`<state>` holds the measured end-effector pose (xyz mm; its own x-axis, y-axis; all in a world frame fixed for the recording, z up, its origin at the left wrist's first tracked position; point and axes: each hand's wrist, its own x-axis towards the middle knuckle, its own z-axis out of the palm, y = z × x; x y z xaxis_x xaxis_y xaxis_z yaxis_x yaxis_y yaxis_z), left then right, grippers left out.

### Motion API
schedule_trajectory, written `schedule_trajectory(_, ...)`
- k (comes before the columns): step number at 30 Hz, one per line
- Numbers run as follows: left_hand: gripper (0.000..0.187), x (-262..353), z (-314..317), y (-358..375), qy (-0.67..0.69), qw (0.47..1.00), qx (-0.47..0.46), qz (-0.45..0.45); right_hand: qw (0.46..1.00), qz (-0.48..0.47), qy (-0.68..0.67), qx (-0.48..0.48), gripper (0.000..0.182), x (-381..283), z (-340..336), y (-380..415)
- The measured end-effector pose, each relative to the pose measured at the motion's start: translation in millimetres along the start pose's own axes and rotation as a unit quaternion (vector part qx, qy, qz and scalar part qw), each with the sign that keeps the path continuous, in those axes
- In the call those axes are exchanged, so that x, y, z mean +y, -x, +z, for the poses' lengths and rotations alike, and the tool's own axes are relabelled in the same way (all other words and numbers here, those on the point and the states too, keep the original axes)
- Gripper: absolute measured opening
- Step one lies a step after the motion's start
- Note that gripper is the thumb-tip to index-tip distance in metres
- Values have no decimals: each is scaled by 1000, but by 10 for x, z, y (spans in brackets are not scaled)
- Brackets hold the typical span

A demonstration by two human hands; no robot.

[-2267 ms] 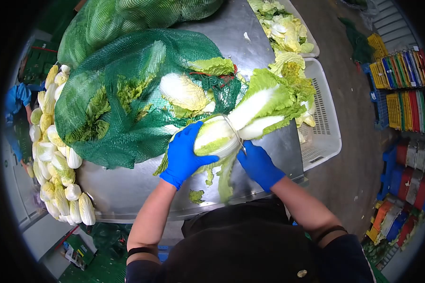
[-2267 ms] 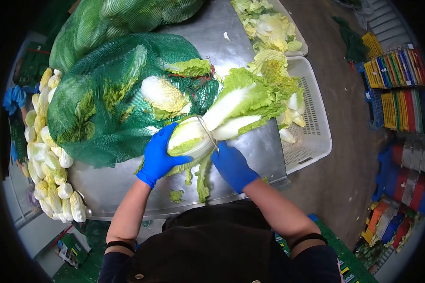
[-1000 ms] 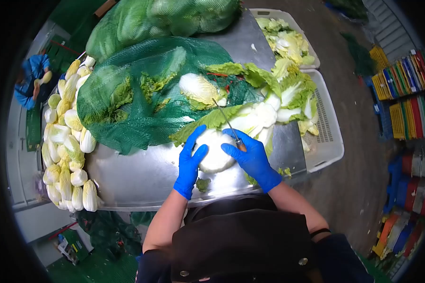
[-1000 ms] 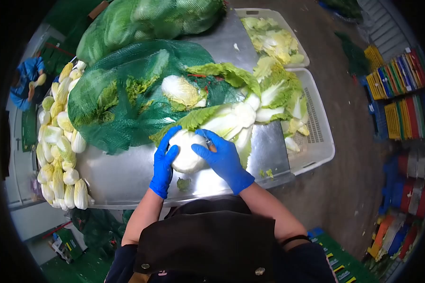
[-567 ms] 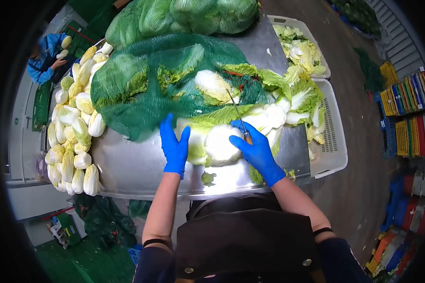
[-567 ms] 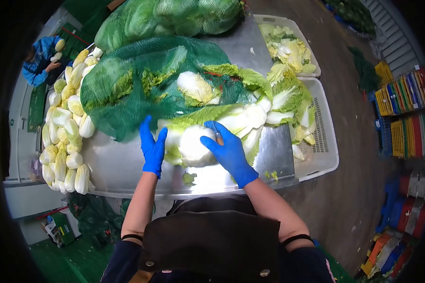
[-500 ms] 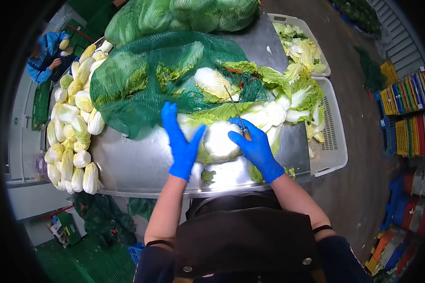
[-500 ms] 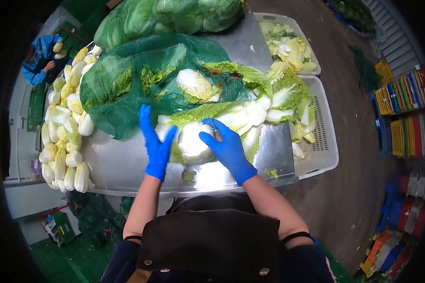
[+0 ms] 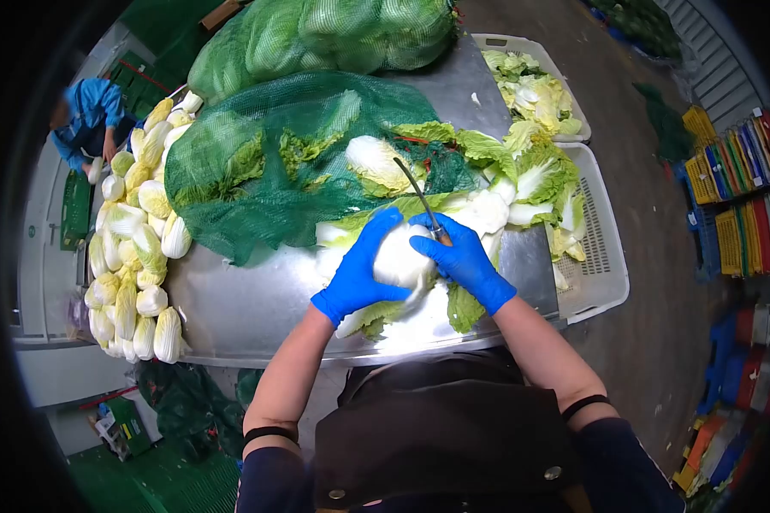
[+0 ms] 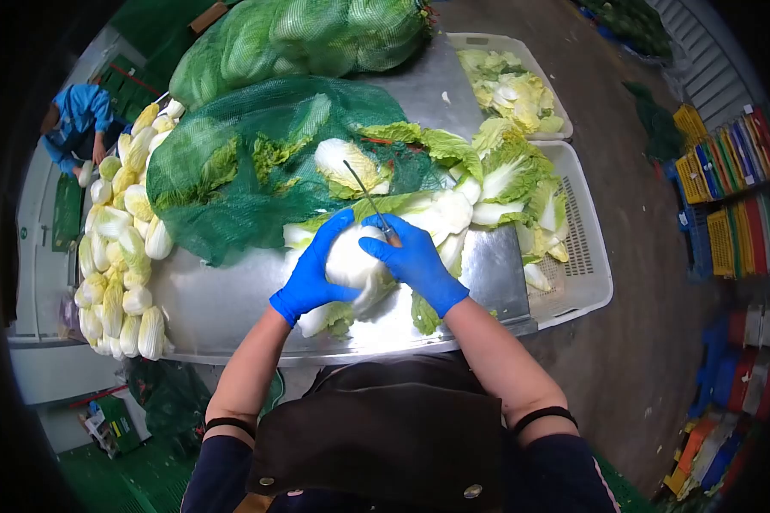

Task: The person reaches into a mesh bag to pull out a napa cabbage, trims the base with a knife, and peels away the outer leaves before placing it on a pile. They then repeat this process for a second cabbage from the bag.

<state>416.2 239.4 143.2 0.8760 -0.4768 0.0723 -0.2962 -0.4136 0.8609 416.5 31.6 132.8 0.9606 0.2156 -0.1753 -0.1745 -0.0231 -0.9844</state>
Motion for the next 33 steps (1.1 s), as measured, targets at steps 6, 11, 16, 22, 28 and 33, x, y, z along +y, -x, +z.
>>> schedule_trajectory(6,85,31,176,-104,-13,999,5,51,989,-47,129,61,39,52,-67,113)
schedule_trajectory(11,94,-183,186,-124,81,981,166,-59,979,28,54,193,40,604,48,470)
schedule_trajectory(16,106,-243,100,-44,133,973,159,-100,956,-36,128,261,52,771,-315,481)
schedule_trajectory(22,118,-197,232,-86,162,978,121,-54,968,-96,223,62,86,-37,-34,51)
schedule_trajectory(28,121,-517,111,-176,297,947,44,-116,970,-48,239,17,75,-241,-45,-155)
schedule_trajectory(33,114,-520,128,-242,311,940,73,-122,968,-15,249,12,73,-354,-86,-211)
